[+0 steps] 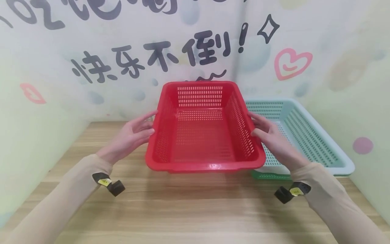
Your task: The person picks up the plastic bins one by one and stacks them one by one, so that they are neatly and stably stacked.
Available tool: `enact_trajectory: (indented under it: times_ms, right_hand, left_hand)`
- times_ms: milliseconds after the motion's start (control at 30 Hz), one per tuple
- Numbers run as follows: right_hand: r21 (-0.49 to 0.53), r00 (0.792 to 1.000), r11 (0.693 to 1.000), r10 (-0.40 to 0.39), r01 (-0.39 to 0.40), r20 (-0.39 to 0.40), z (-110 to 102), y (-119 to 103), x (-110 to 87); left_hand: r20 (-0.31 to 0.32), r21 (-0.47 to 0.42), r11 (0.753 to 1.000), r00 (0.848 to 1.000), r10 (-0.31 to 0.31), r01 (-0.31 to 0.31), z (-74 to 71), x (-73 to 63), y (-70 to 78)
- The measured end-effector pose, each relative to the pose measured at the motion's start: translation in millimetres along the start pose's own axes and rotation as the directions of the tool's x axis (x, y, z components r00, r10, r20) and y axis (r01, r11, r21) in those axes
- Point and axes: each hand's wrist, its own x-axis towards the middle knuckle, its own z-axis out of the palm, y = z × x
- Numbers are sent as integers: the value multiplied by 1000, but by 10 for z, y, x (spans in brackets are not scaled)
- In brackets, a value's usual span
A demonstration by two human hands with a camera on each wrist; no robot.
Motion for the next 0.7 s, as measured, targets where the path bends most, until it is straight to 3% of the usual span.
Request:
enact_trajectory:
  times_ms: [167, 267, 500, 700]
  right_hand:
    - [-18, 1000, 1000, -2, 1, -27, -92, -73, -22]
    - [-55, 996, 998, -3, -2, -89, -115, -119, -21]
    - [36, 988, 999, -1, 7, -156, -191, -203, -17]
    - [35, 980, 999, -4, 11, -199, -307, -217, -35]
  left_hand:
    - [14, -17, 1000, 1000, 21, -20, 68, 50, 45]
    - [18, -33, 999, 999, 39, -39, 94, 78, 70]
    - [19, -61, 996, 998, 60, -59, 171, 136, 166]
    - [33, -45, 997, 998, 59, -57, 266, 222, 223]
